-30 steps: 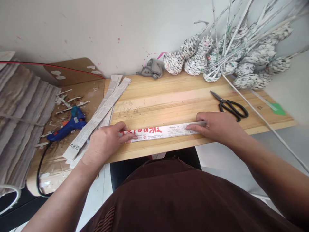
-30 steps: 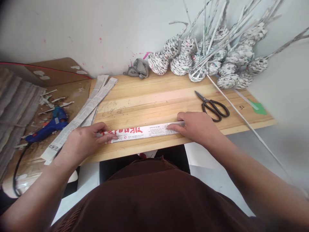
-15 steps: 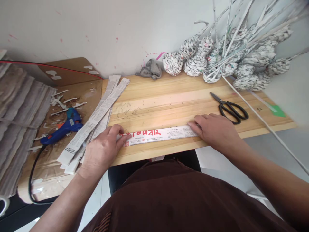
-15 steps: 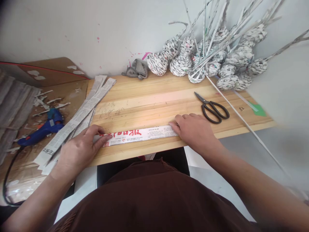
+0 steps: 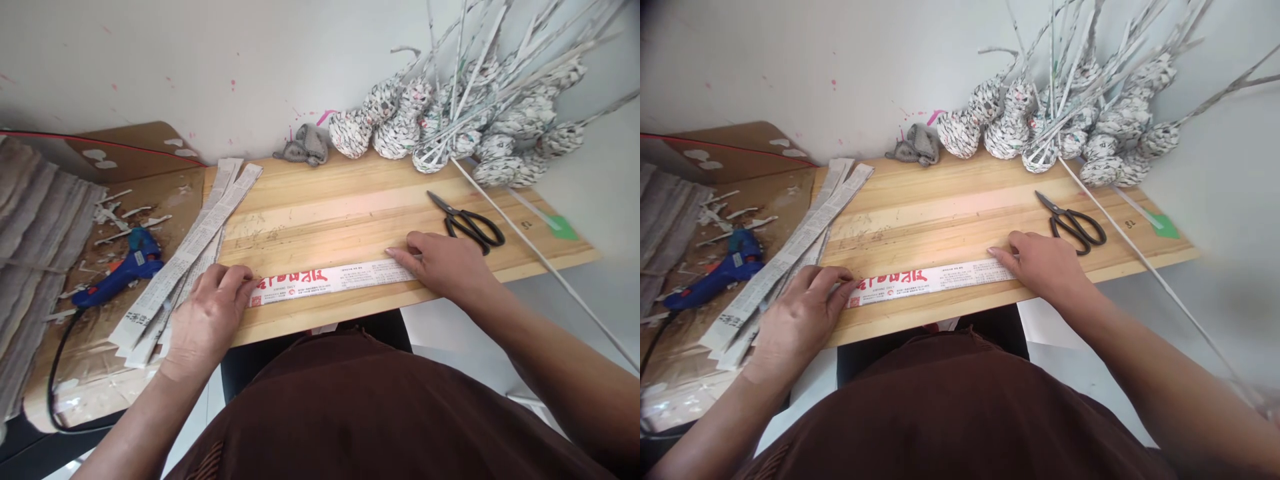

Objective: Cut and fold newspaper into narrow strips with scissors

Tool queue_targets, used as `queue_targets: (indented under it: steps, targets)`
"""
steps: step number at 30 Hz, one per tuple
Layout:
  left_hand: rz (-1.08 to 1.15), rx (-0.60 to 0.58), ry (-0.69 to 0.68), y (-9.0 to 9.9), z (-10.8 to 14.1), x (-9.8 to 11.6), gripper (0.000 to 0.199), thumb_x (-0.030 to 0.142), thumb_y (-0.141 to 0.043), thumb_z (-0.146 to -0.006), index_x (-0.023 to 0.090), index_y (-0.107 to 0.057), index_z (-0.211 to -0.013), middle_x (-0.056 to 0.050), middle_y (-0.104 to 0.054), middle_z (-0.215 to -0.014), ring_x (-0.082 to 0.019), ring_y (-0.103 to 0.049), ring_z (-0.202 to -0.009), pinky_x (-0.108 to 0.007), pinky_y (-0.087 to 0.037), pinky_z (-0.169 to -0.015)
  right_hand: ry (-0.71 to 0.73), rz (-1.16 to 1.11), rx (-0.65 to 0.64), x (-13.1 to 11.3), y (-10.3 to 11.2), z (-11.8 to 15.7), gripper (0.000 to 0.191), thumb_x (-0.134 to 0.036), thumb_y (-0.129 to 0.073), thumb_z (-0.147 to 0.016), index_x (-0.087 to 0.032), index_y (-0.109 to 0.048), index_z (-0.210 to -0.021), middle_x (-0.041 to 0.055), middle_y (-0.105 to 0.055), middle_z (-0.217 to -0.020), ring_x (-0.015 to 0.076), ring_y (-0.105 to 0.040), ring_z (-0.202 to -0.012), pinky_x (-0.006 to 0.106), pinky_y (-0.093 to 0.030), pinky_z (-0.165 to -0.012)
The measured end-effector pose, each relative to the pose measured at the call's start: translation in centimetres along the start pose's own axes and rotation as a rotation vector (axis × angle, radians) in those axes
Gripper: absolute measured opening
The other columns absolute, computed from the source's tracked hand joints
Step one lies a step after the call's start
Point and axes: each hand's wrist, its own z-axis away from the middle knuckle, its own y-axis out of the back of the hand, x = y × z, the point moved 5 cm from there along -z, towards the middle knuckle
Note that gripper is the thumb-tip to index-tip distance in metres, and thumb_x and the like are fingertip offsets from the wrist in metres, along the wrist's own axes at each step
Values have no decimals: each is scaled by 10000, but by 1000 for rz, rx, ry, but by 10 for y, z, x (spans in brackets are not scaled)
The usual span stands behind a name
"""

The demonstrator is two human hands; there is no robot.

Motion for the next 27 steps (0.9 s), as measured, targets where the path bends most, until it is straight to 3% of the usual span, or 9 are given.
queue_targets:
  steps: [5,9,12,15,17,19,24,27]
  targets:
    - [-87,148,-191,5,3,5,183,289,-536,-978,271,-711,-1026,-97,-687,-1067,-316,-599,-1041,-438,-492,-821,-7,-3,-20,0,1,-3,548,-671,-366,-980,-211,-621,-828,85,-750,-810,269,-675,-745,311,-215,-547]
    - [52,51,-437,1,8,15,419,112,-413,-972,237,-636,-1304,-116,-685,-1137,-280,-623,-1053,-415,-556,-853,-9,2,-19,1,1,-3,531,-659,-379,-979,-205,-632,-870,86,-761,-869,281,-681,-779,311,-221,-558]
    - [81,-12,-386,2,11,24,476,76,-385,-955,182,-580,-1375,-162,-659,-1224,-300,-628,-1120,-426,-596,-858,-6,7,-14,0,-2,-3,550,-669,-364,-977,-203,-642,-888,89,-755,-857,277,-671,-764,309,-229,-557]
    - [128,-57,-363,3,18,47,501,276,-477,-1001,252,-467,-1502,-158,-479,-1545,-404,-462,-1398,-596,-513,-1036,-20,11,5,0,-1,-1,566,-686,-362,-974,-204,-639,-865,104,-741,-822,284,-661,-750,315,-257,-560]
    - [143,-89,-373,-1,23,62,679,508,-530,-974,303,-334,-1591,-132,-412,-1618,-501,-374,-1441,-752,-394,-1070,-71,0,1,1,2,0,575,-708,-379,-962,-204,-635,-858,125,-726,-787,300,-654,-734,333,-289,-565]
    - [142,-84,-356,-6,26,72,902,720,-571,-850,298,-318,-1606,-144,-394,-1631,-578,-315,-1439,-850,-256,-1078,-116,-39,-2,4,5,0,599,-743,-392,-938,-201,-632,-854,154,-713,-778,309,-645,-707,358,-325,-574]
    - [46,-147,-307,-15,27,75,1040,791,-603,-763,339,-234,-1624,-98,-273,-1689,-608,-200,-1473,-902,-208,-1040,-160,-92,8,15,3,-3,533,-686,-397,-947,-223,-598,-776,151,-669,-715,318,-618,-658,392,-367,-578]
    - [-6,-212,-285,-16,27,74,1097,816,-600,-740,363,-138,-1627,-64,-184,-1712,-593,-153,-1493,-898,-200,-1048,-170,-64,63,18,0,-5,494,-630,-360,-968,-225,-607,-834,138,-655,-707,351,-628,-688,394,-378,-591]
